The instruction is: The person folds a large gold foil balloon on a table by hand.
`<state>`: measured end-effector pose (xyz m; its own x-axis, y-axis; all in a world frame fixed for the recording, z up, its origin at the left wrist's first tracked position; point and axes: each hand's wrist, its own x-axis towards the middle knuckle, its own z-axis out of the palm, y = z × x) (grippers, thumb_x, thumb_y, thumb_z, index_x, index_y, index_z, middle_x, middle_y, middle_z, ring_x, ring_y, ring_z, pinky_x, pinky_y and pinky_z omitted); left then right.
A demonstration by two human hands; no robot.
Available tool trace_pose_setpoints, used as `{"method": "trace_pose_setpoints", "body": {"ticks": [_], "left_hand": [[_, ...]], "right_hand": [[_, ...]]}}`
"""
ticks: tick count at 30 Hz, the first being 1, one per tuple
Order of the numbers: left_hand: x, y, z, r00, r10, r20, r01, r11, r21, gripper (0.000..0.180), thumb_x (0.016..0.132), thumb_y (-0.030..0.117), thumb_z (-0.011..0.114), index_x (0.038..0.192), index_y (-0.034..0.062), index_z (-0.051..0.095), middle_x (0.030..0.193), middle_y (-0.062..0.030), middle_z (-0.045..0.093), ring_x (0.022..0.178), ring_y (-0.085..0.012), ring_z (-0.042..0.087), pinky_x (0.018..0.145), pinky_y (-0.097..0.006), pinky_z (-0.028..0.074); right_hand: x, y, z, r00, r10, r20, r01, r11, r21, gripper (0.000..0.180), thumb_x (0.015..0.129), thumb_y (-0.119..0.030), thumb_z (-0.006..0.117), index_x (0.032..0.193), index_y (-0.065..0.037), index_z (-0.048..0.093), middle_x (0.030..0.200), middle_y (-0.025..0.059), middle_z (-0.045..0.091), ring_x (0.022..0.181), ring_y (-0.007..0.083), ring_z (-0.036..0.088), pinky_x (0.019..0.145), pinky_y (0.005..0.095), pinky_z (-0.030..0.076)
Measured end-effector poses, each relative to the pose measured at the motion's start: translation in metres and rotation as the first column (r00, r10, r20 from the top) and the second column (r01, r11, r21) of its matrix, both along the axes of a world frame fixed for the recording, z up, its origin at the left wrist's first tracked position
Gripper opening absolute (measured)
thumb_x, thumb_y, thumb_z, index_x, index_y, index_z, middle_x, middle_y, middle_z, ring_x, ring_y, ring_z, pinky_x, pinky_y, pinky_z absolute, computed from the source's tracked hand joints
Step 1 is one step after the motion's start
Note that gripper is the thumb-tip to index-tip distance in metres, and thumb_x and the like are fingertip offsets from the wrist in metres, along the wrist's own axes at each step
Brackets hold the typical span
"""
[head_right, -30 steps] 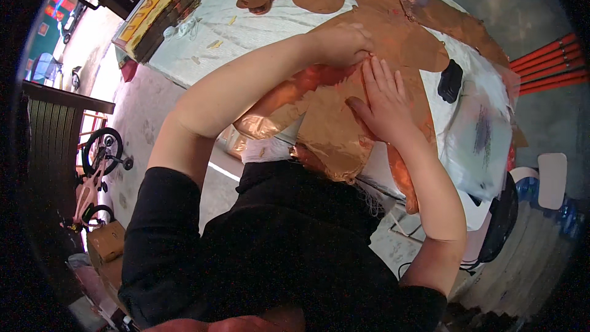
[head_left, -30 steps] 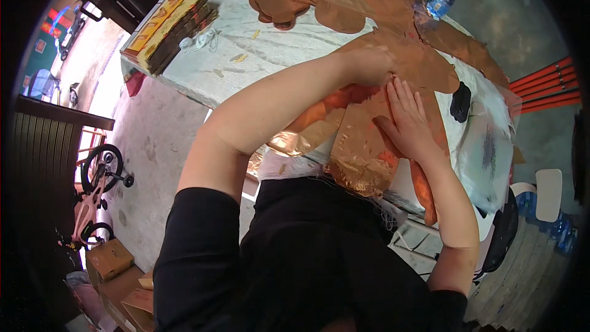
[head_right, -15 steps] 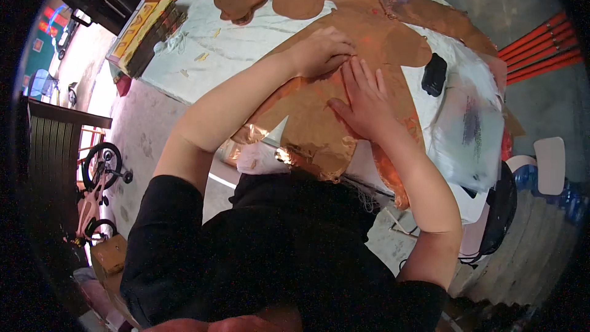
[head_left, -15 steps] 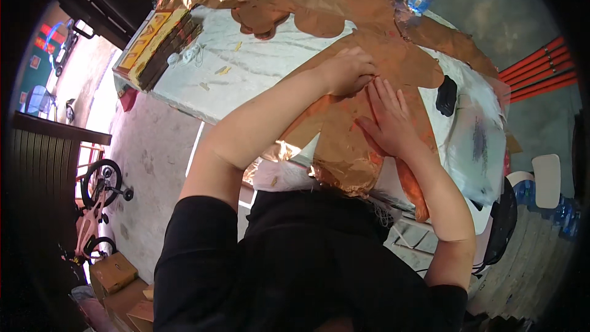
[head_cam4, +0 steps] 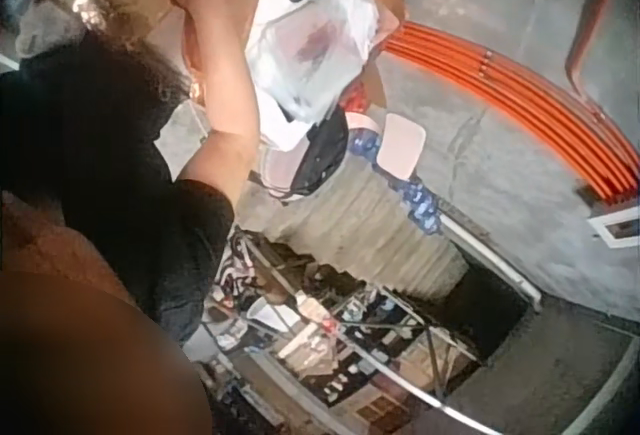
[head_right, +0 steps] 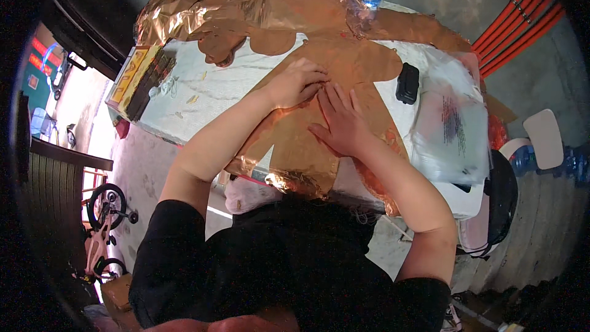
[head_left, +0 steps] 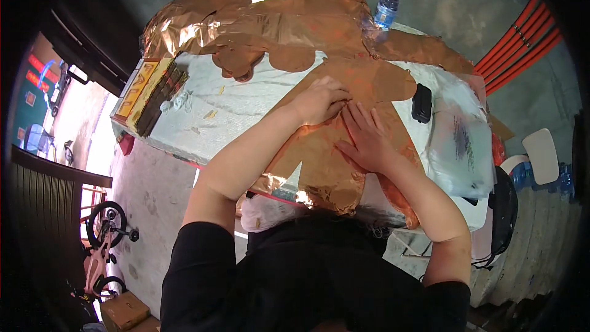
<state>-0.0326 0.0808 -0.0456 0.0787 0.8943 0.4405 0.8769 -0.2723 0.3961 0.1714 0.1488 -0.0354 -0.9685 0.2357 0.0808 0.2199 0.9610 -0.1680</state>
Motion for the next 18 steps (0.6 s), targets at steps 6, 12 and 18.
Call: {"method": "trace_pose_setpoints", "body": {"ticks": [6, 12, 18], "left_hand": [[0.0021, -0.0031, 0.0012, 1.0, -0.006, 0.025, 0.007, 1.0, -0.02, 0.027, 0.086, 0.014, 0.062, 0.112, 0.0051, 0.066, 0.118, -0.0091, 0.06, 0.11, -0.0302, 0.05, 0.096, -0.04, 0.04], [0.0016, -0.002, 0.0, 1.0, -0.004, 0.031, 0.005, 0.999, -0.044, 0.028, 0.088, 0.016, 0.061, 0.113, 0.0058, 0.065, 0.118, -0.0092, 0.06, 0.11, -0.0305, 0.051, 0.096, -0.04, 0.04], [0.0012, -0.0023, 0.0043, 1.0, 0.001, 0.027, 0.0, 0.998, -0.056, 0.028, 0.088, 0.016, 0.061, 0.114, 0.0062, 0.065, 0.118, -0.009, 0.06, 0.11, -0.0303, 0.05, 0.096, -0.04, 0.04]], "right_hand": [[0.0016, -0.0016, 0.002, 1.0, 0.001, 0.019, -0.001, 1.0, -0.024, 0.077, 0.092, -0.051, 0.046, 0.145, 0.002, 0.028, 0.152, 0.0204, 0.025, 0.143, 0.0351, 0.018, 0.116, 0.0498, 0.011], [0.0024, -0.0011, -0.0017, 1.0, 0.017, -0.015, -0.017, 1.0, 0.001, 0.077, 0.092, -0.051, 0.046, 0.145, 0.002, 0.029, 0.151, 0.0207, 0.026, 0.143, 0.0359, 0.019, 0.116, 0.05, 0.011], [0.0014, -0.0006, -0.0002, 0.999, 0.029, -0.03, -0.029, 0.999, -0.015, 0.076, 0.091, -0.05, 0.048, 0.144, 0.002, 0.03, 0.149, 0.0212, 0.029, 0.142, 0.0363, 0.02, 0.115, 0.0507, 0.012]]}}
